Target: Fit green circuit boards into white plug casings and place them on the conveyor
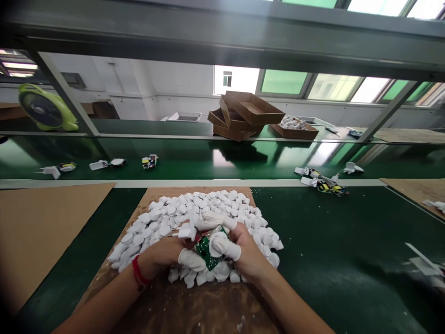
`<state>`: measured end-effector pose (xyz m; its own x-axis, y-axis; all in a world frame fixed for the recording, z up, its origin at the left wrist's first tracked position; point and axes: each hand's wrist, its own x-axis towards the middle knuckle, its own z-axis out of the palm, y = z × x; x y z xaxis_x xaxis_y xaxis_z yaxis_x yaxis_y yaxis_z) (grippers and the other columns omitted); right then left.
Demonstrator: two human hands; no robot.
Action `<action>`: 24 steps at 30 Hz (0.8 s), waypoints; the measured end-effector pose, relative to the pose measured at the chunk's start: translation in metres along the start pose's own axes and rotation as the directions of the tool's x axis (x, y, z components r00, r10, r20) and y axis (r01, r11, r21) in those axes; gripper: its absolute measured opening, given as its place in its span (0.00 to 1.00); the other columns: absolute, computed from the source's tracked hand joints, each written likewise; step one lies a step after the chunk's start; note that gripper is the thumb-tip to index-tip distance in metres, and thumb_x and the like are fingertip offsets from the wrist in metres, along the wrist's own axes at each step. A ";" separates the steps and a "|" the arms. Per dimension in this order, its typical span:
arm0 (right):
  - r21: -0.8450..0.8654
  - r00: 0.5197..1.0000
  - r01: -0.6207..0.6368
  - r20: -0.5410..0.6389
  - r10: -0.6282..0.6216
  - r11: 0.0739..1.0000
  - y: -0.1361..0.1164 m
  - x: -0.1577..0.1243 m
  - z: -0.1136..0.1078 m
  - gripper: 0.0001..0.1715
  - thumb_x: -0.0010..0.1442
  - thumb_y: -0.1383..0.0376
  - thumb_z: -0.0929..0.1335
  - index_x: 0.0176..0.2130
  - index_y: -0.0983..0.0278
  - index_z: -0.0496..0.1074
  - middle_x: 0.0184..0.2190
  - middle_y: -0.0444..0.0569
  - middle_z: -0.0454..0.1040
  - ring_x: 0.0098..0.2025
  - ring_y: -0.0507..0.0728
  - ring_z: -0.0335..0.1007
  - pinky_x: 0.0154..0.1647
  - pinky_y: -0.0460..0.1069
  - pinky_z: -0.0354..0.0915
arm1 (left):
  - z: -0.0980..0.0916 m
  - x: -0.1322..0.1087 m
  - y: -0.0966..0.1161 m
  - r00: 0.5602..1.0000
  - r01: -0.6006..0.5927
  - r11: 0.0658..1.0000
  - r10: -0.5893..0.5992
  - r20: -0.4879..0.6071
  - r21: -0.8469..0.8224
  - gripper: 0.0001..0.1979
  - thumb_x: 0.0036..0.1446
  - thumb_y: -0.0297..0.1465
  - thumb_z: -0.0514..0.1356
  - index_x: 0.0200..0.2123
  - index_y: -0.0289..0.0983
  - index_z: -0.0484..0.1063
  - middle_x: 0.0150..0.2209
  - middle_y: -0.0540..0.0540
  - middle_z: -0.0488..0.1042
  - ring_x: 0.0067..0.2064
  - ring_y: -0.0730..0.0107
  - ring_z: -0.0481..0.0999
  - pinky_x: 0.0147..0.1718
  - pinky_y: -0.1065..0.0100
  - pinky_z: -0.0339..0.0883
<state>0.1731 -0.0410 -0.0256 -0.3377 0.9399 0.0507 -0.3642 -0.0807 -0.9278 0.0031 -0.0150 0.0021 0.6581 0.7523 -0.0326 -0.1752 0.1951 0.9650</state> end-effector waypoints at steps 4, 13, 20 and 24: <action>0.044 0.998 -0.046 -0.048 0.048 0.998 0.000 0.001 0.002 0.19 0.38 0.60 0.77 0.35 0.60 0.80 0.16 0.41 0.63 0.22 0.50 0.50 0.23 0.45 0.57 | -0.005 0.003 -0.005 0.993 -0.055 0.983 0.035 0.114 0.178 0.36 0.34 0.23 0.72 0.52 0.43 0.73 0.42 0.45 0.81 0.52 0.50 0.74 0.53 0.57 0.65; -0.004 0.998 0.059 -0.016 -0.059 0.998 -0.002 -0.001 0.003 0.18 0.47 0.52 0.74 0.35 0.58 0.81 0.20 0.43 0.70 0.22 0.51 0.57 0.24 0.46 0.58 | -0.003 0.000 -0.003 0.996 0.048 0.991 -0.056 0.063 0.122 0.36 0.33 0.25 0.72 0.51 0.44 0.74 0.41 0.45 0.81 0.52 0.49 0.74 0.51 0.57 0.66; -0.066 0.999 0.014 -0.052 -0.018 0.998 0.000 0.001 0.000 0.18 0.49 0.54 0.74 0.38 0.61 0.80 0.17 0.44 0.71 0.20 0.50 0.60 0.22 0.45 0.59 | -0.006 0.005 -0.004 0.991 -0.039 0.983 0.015 0.131 0.179 0.33 0.35 0.26 0.72 0.50 0.42 0.75 0.43 0.45 0.80 0.53 0.50 0.73 0.56 0.56 0.62; -0.072 1.000 0.003 -0.023 -0.004 0.997 0.003 -0.001 -0.003 0.19 0.50 0.55 0.73 0.39 0.62 0.80 0.17 0.44 0.73 0.19 0.50 0.61 0.24 0.46 0.62 | -0.007 0.005 -0.003 0.987 -0.032 0.973 -0.006 0.163 0.230 0.39 0.29 0.23 0.73 0.50 0.41 0.74 0.43 0.44 0.80 0.53 0.47 0.72 0.56 0.54 0.62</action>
<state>0.1751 -0.0411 -0.0294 -0.3163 0.9475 0.0464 -0.3012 -0.0539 -0.9520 0.0021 -0.0076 -0.0029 0.7694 0.6387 0.0043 -0.0231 0.0210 0.9995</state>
